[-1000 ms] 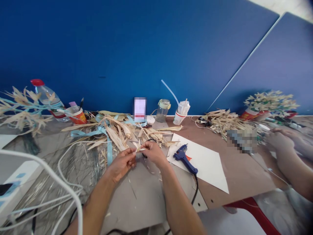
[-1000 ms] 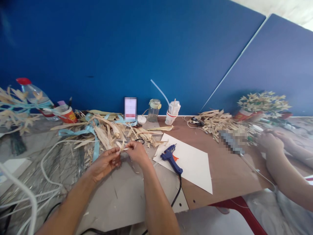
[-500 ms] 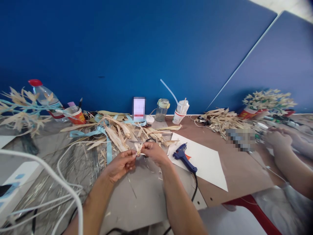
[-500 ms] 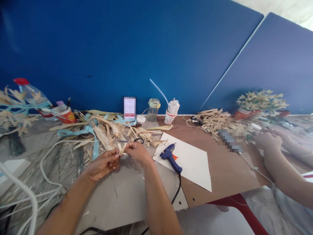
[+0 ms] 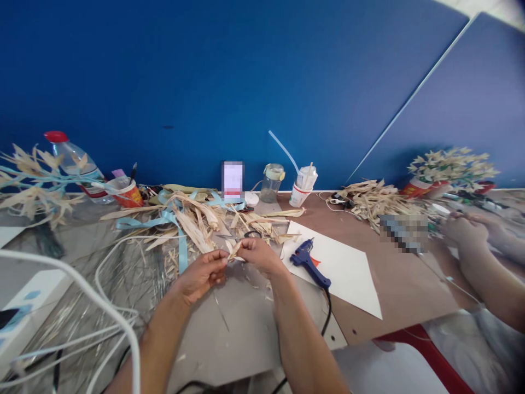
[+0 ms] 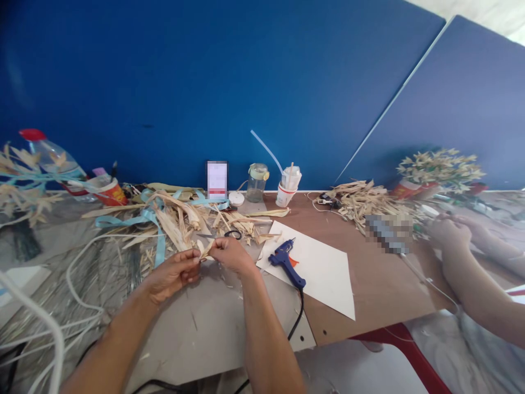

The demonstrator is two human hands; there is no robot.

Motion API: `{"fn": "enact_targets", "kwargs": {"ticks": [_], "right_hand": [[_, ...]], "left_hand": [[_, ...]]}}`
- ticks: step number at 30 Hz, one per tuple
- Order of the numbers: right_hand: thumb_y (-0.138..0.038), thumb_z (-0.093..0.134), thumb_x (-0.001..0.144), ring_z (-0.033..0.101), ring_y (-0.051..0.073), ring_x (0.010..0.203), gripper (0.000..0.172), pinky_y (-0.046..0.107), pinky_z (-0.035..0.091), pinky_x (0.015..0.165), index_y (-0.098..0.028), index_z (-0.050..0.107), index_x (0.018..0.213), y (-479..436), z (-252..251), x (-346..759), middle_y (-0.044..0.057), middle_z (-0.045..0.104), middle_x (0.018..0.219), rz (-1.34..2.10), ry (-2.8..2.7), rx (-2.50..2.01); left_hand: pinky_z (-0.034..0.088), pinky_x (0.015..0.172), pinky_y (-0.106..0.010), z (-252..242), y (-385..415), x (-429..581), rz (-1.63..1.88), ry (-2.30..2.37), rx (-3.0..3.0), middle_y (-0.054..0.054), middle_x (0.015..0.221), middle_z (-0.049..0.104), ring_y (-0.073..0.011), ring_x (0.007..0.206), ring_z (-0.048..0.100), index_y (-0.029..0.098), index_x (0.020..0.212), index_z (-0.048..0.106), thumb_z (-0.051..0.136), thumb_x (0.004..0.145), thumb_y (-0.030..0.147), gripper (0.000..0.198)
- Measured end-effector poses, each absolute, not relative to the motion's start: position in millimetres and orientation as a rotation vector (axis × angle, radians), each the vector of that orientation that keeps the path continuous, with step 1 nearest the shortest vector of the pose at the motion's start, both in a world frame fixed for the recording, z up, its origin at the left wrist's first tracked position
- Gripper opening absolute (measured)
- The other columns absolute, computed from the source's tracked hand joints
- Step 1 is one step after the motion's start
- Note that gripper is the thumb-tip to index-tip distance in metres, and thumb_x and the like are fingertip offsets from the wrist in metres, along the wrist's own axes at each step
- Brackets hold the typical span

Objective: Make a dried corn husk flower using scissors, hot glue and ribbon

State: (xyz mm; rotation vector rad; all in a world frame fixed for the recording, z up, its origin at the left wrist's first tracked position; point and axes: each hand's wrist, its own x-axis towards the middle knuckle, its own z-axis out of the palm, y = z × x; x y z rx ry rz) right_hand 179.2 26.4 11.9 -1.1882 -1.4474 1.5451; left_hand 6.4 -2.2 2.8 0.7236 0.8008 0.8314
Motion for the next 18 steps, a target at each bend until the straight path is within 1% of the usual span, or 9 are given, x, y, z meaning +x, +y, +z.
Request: {"fn": "enact_targets", "kwargs": {"ticks": [4,8,10,13,18], "right_hand": [[-0.033,0.068,0.063,0.038,0.007,0.048,0.020,0.022,0.027,0.052,-0.017,0.057,0.058,25,14,180,-0.005,0.050,0.050,1.656,-1.279,-1.078],[-0.040,0.074,0.061,0.040,0.008,0.048,0.027,0.022,0.027,0.050,-0.016,0.062,0.067,27,16,182,-0.004,0.053,0.053,1.658,-1.109,-1.029],[-0.040,0.073,0.061,0.038,0.007,0.047,0.028,0.022,0.025,0.049,-0.016,0.064,0.071,28,17,182,-0.005,0.051,0.052,1.594,-1.038,-1.016],[-0.041,0.071,0.063,0.036,0.007,0.047,0.028,0.023,0.025,0.049,-0.016,0.066,0.072,29,20,182,-0.005,0.048,0.050,1.509,-0.946,-0.995],[-0.043,0.071,0.062,0.039,0.008,0.050,0.028,0.024,0.028,0.050,-0.016,0.065,0.069,25,25,180,-0.002,0.052,0.057,1.536,-0.969,-1.035]], "left_hand": [[0.028,0.046,-0.019,2,-2,5,0.848,0.806,0.698,0.009,0.047,0.037,-0.0045,0.045,0.027,0.016,0.073,0.059,0.083,0.062,0.031,0.031],[0.029,0.046,-0.019,2,-1,5,0.886,0.801,0.665,0.009,0.048,0.038,-0.0044,0.045,0.028,0.016,0.073,0.058,0.084,0.060,0.028,0.031],[0.029,0.045,-0.018,2,-1,5,0.931,0.800,0.655,0.009,0.049,0.038,-0.0042,0.044,0.028,0.016,0.073,0.058,0.084,0.060,0.026,0.031],[0.030,0.046,-0.017,3,0,6,0.982,0.803,0.653,0.009,0.050,0.039,-0.0040,0.045,0.029,0.016,0.073,0.058,0.082,0.062,0.026,0.029],[0.031,0.046,-0.017,4,0,7,1.002,0.813,0.674,0.009,0.051,0.038,-0.0039,0.045,0.029,0.016,0.072,0.057,0.082,0.062,0.027,0.028]]}}
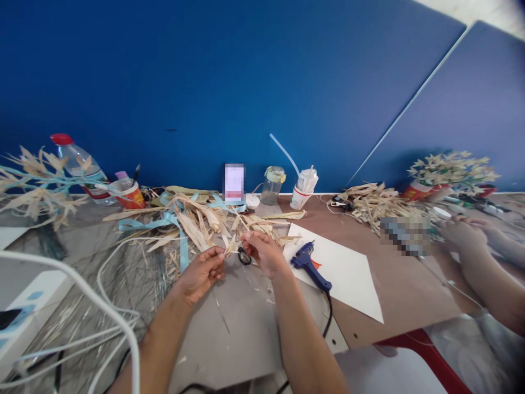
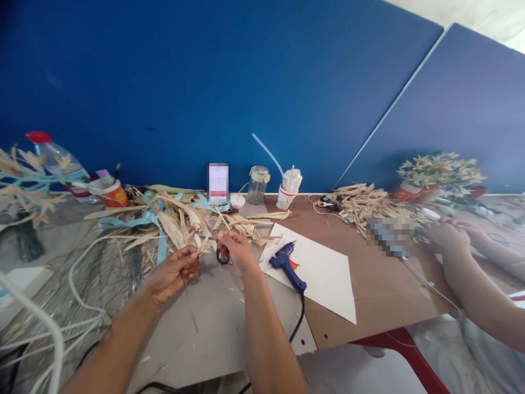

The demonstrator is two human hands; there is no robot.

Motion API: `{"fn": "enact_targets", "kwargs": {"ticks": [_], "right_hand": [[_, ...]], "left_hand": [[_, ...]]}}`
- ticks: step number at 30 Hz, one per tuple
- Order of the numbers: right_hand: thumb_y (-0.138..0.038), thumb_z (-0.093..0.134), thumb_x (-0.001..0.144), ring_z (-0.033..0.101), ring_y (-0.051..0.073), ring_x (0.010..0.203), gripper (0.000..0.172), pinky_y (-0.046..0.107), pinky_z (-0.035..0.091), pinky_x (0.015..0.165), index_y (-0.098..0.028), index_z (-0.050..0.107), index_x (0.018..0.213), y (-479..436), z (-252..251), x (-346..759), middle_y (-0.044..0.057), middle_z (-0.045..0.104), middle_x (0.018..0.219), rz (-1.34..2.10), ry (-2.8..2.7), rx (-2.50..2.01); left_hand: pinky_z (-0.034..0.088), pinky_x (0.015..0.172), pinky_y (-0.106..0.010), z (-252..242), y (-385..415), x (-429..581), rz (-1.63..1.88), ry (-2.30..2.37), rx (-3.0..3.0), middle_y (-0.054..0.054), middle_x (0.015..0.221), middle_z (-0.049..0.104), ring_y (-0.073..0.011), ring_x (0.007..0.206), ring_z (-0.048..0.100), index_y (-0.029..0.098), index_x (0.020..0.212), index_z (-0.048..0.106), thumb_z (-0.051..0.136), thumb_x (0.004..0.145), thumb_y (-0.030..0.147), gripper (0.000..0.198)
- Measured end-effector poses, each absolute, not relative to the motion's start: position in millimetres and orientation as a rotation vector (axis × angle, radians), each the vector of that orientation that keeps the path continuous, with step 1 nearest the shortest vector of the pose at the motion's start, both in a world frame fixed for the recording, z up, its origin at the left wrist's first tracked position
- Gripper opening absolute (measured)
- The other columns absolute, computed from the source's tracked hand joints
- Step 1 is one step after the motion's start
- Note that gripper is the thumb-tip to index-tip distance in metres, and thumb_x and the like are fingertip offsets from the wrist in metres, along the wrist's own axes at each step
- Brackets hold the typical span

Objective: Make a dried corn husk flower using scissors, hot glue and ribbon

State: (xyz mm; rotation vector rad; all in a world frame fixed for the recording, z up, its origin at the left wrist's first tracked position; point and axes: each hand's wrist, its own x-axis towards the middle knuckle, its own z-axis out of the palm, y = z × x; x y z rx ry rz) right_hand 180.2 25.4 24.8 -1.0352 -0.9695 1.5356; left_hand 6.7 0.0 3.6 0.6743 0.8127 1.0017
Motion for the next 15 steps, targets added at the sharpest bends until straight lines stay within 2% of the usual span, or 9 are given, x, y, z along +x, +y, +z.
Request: {"fn": "enact_targets", "kwargs": {"ticks": [4,10,15], "right_hand": [[-0.040,0.069,0.062,0.040,0.008,0.052,0.025,0.024,0.027,0.052,-0.016,0.063,0.070,22.8,27.3,178.9,-0.002,0.054,0.062,1.577,-1.048,-1.048],[-0.038,0.070,0.062,0.033,0.008,0.050,0.025,0.025,0.023,0.052,-0.018,0.056,0.061,23.3,23.2,177.2,-0.006,0.043,0.051,1.540,-1.162,-1.085],[-0.038,0.067,0.060,0.031,0.009,0.051,0.023,0.025,0.024,0.052,-0.019,0.054,0.058,27.5,18.8,177.2,-0.006,0.042,0.050,1.440,-1.090,-1.112]], "left_hand": [[0.031,0.046,-0.017,3.3,0.1,8.2,1.004,0.824,0.681,0.009,0.051,0.038,-0.0039,0.045,0.030,0.016,0.072,0.058,0.082,0.062,0.028,0.029],[0.031,0.046,-0.018,2.5,0.3,9.0,1.012,0.847,0.706,0.009,0.051,0.039,-0.0040,0.045,0.030,0.016,0.072,0.059,0.083,0.061,0.030,0.030],[0.032,0.046,-0.018,3.2,0.0,9.5,1.030,0.874,0.724,0.009,0.052,0.039,-0.0040,0.045,0.030,0.016,0.073,0.059,0.082,0.061,0.030,0.029]]}}
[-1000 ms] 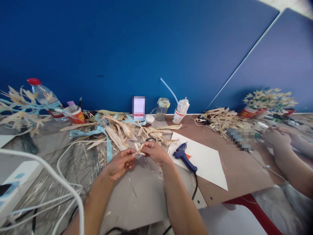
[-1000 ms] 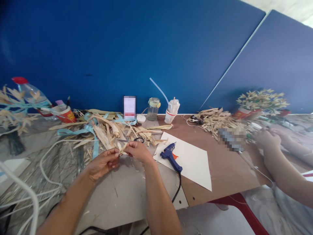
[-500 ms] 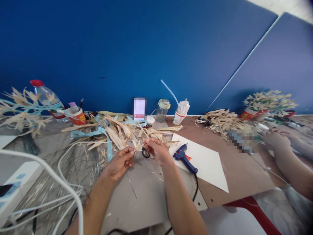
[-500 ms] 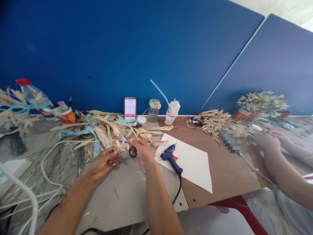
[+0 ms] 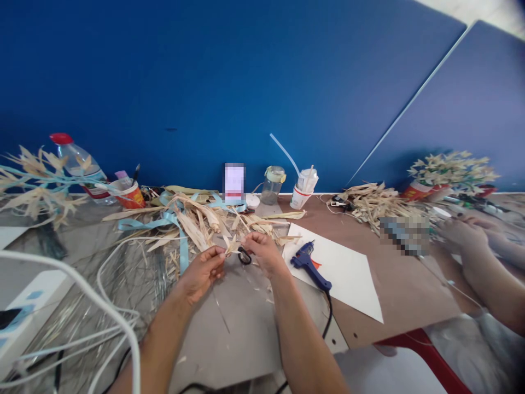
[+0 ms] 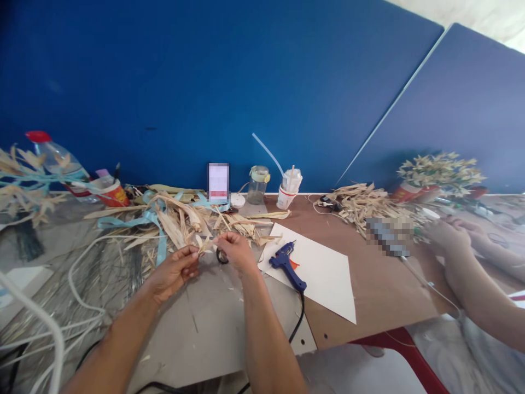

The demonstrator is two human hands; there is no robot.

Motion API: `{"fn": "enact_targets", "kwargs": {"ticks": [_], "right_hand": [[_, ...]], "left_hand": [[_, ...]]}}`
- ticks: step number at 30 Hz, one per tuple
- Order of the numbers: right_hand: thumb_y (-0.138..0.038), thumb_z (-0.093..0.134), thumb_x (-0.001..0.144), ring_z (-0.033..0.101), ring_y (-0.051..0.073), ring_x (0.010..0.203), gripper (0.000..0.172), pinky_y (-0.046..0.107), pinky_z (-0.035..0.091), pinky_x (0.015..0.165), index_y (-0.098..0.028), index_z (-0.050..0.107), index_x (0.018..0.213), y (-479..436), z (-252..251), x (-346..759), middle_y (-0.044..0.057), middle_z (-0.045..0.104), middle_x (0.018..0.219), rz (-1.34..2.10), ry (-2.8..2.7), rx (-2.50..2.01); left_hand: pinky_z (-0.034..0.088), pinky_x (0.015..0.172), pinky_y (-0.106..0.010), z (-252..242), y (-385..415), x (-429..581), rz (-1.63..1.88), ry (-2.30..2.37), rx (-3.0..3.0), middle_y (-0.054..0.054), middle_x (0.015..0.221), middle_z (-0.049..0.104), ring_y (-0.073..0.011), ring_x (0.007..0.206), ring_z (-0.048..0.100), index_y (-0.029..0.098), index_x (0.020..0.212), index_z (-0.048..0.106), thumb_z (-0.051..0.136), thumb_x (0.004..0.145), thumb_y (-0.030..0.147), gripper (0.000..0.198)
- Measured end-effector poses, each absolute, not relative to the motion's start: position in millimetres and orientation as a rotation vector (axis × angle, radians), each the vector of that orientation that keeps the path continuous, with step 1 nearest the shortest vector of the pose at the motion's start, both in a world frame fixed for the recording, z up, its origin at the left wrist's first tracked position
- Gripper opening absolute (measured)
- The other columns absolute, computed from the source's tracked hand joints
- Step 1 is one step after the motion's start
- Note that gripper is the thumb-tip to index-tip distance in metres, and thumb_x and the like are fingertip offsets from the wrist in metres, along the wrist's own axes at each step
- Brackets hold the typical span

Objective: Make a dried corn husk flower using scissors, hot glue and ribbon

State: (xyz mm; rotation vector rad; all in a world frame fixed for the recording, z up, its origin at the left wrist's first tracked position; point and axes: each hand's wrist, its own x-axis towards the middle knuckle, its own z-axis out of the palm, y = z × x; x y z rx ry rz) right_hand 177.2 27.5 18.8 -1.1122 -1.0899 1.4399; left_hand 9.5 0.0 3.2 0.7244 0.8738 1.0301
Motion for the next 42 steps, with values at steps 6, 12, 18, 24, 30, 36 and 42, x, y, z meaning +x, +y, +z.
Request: {"fn": "enact_targets", "kwargs": {"ticks": [6,12,18,24,30,36,42], "right_hand": [[-0.040,0.062,0.064,0.034,0.010,0.052,0.025,0.025,0.028,0.053,-0.020,0.049,0.056,36,11,181,-0.004,0.043,0.054,1.268,-0.943,-1.105],[-0.042,0.052,0.073,0.040,0.014,0.056,0.025,0.026,0.031,0.056,-0.020,0.052,0.060,37,7,178,-0.002,0.046,0.055,0.979,-1.162,-1.388],[-0.028,0.050,0.077,0.054,0.019,0.070,0.014,0.029,0.038,0.068,-0.020,0.061,0.071,36,0,173,0.004,0.061,0.071,0.663,-1.433,-1.574],[-0.019,0.048,0.078,0.058,0.021,0.082,0.018,0.031,0.042,0.078,-0.018,0.066,0.081,36,-8,170,0.009,0.067,0.085,0.479,-1.516,-1.563],[-0.018,0.047,0.079,0.059,0.022,0.086,0.020,0.032,0.043,0.081,-0.018,0.066,0.084,38,-9,174,0.009,0.067,0.087,0.397,-1.440,-1.505],[-0.017,0.044,0.081,0.056,0.025,0.094,0.025,0.038,0.041,0.089,-0.016,0.067,0.091,44,-11,186,0.013,0.066,0.094,0.171,-1.355,-1.543],[-0.013,0.044,0.081,0.057,0.026,0.094,0.030,0.037,0.041,0.088,-0.014,0.069,0.097,46,-10,195,0.014,0.068,0.094,0.165,-1.417,-1.638]], "left_hand": [[0.031,0.047,-0.019,4,0,13,1.135,0.961,0.733,0.008,0.055,0.043,-0.0040,0.045,0.031,0.017,0.071,0.057,0.080,0.062,0.028,0.027],[0.031,0.049,-0.021,2,3,14,1.322,1.053,0.804,0.007,0.056,0.046,-0.0065,0.048,0.036,0.017,0.071,0.060,0.078,0.062,0.030,0.023],[0.027,0.048,-0.021,-3,5,13,1.379,1.117,0.855,0.007,0.054,0.046,-0.0072,0.048,0.038,0.018,0.073,0.061,0.075,0.066,0.031,0.020],[0.029,0.049,-0.022,-4,6,12,1.403,1.096,0.850,0.006,0.056,0.047,-0.0074,0.049,0.039,0.018,0.073,0.061,0.076,0.065,0.031,0.021],[0.029,0.048,-0.020,5,4,12,1.408,0.974,0.729,0.008,0.055,0.043,-0.0048,0.047,0.034,0.018,0.071,0.059,0.078,0.063,0.030,0.024],[0.032,0.047,-0.018,9,5,3,1.391,0.720,0.506,0.007,0.057,0.047,-0.0031,0.046,0.033,0.017,0.072,0.056,0.080,0.061,0.017,0.027],[0.034,0.047,-0.017,9,7,-1,1.350,0.642,0.448,0.008,0.056,0.043,-0.0028,0.045,0.033,0.016,0.071,0.055,0.080,0.062,0.014,0.027]]}}
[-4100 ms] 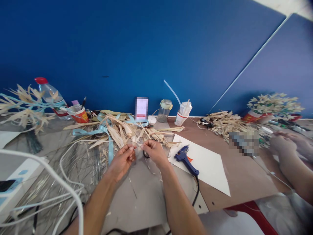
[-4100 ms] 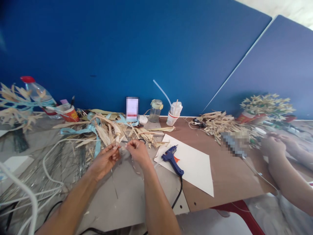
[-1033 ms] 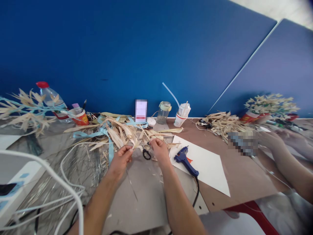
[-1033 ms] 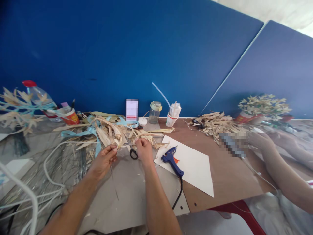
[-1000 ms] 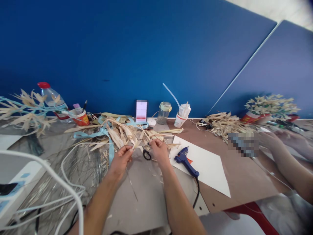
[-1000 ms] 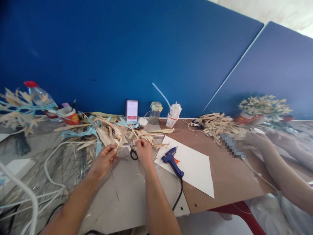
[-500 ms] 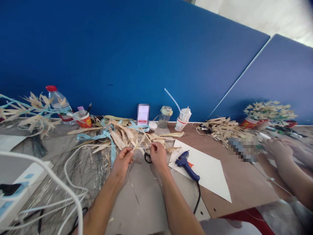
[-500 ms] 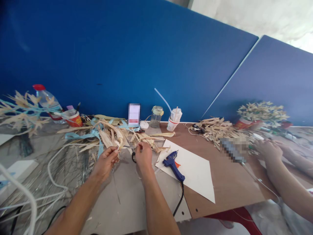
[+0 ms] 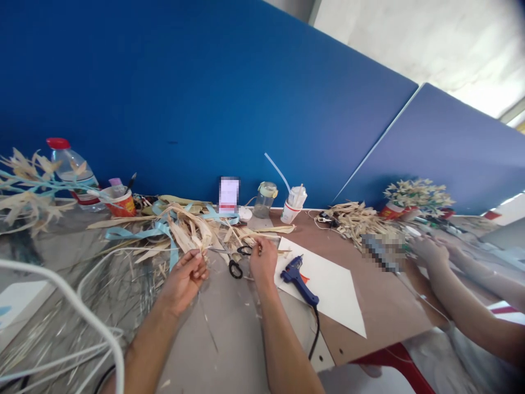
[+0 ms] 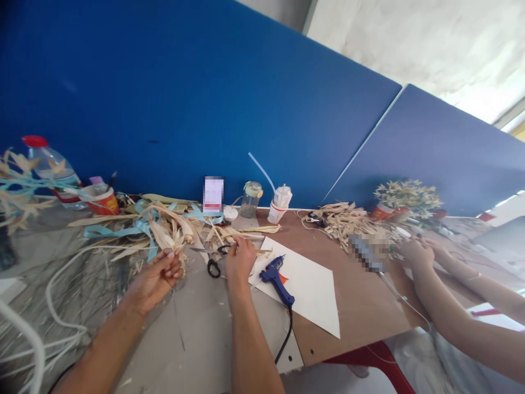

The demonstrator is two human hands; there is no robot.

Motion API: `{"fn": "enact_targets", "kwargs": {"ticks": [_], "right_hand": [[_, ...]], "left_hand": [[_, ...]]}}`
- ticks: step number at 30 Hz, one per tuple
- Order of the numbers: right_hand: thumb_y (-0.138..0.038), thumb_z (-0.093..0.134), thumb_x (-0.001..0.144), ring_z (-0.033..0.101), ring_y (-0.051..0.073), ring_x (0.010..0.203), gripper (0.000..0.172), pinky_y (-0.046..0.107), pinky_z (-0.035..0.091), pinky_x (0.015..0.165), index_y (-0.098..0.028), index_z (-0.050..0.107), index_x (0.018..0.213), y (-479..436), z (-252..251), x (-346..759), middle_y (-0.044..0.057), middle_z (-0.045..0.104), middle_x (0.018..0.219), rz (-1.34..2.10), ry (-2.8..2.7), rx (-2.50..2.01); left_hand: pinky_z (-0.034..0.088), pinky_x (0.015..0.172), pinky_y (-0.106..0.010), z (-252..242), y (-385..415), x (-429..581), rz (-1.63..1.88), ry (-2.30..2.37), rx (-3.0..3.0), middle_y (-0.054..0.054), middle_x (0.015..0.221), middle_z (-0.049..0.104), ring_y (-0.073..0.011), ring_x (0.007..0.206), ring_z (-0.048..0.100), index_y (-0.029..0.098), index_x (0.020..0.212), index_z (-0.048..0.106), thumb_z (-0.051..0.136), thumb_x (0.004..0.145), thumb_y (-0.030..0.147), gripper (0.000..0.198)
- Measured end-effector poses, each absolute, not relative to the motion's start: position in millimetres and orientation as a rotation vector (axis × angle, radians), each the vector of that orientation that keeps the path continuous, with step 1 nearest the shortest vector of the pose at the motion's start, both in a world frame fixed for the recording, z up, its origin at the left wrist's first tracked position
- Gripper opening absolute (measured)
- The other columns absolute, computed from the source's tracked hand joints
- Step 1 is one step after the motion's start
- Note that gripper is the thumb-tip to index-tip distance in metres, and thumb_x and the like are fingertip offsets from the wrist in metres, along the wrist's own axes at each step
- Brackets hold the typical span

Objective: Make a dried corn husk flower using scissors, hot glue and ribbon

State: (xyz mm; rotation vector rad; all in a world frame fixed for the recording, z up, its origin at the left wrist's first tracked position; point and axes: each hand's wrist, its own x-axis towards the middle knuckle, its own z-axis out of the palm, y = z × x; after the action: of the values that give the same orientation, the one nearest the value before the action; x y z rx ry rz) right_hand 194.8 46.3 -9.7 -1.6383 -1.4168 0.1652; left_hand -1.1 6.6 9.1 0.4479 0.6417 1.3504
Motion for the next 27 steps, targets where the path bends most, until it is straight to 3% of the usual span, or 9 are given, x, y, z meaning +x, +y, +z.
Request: {"fn": "enact_targets", "kwargs": {"ticks": [7,14,21,27], "right_hand": [[-0.015,0.053,0.079,0.047,0.034,0.115,0.040,0.045,0.030,0.095,-0.016,0.064,0.118,40,-7,185,0.015,0.064,0.119,0.056,-1.574,-1.923],[-0.022,0.047,0.089,0.061,0.025,0.096,0.029,0.040,0.029,0.090,-0.024,0.072,0.101,35,8,178,0.009,0.074,0.091,0.260,-1.688,-2.057],[-0.025,0.055,0.083,0.054,0.028,0.105,0.026,0.038,0.032,0.086,-0.025,0.069,0.106,45,-9,174,0.008,0.068,0.109,0.124,-1.719,-2.006],[-0.014,0.049,0.082,0.058,0.026,0.097,0.026,0.038,0.034,0.088,-0.019,0.069,0.098,50,-18,173,0.010,0.070,0.095,0.202,-1.666,-1.885]], "left_hand": [[0.034,0.046,-0.018,7,7,-3,1.342,0.618,0.460,0.008,0.053,0.043,-0.0034,0.045,0.033,0.016,0.069,0.055,0.080,0.064,0.014,0.026],[0.035,0.046,-0.018,6,8,-2,1.352,0.646,0.464,0.008,0.051,0.043,-0.0039,0.044,0.033,0.016,0.069,0.056,0.080,0.063,0.014,0.024],[0.035,0.046,-0.018,6,6,3,1.342,0.697,0.484,0.008,0.050,0.042,-0.0041,0.044,0.033,0.016,0.069,0.058,0.080,0.061,0.014,0.024],[0.034,0.046,-0.018,5,6,5,1.330,0.728,0.493,0.007,0.051,0.045,-0.0038,0.044,0.034,0.016,0.069,0.058,0.082,0.059,0.016,0.026]]}}
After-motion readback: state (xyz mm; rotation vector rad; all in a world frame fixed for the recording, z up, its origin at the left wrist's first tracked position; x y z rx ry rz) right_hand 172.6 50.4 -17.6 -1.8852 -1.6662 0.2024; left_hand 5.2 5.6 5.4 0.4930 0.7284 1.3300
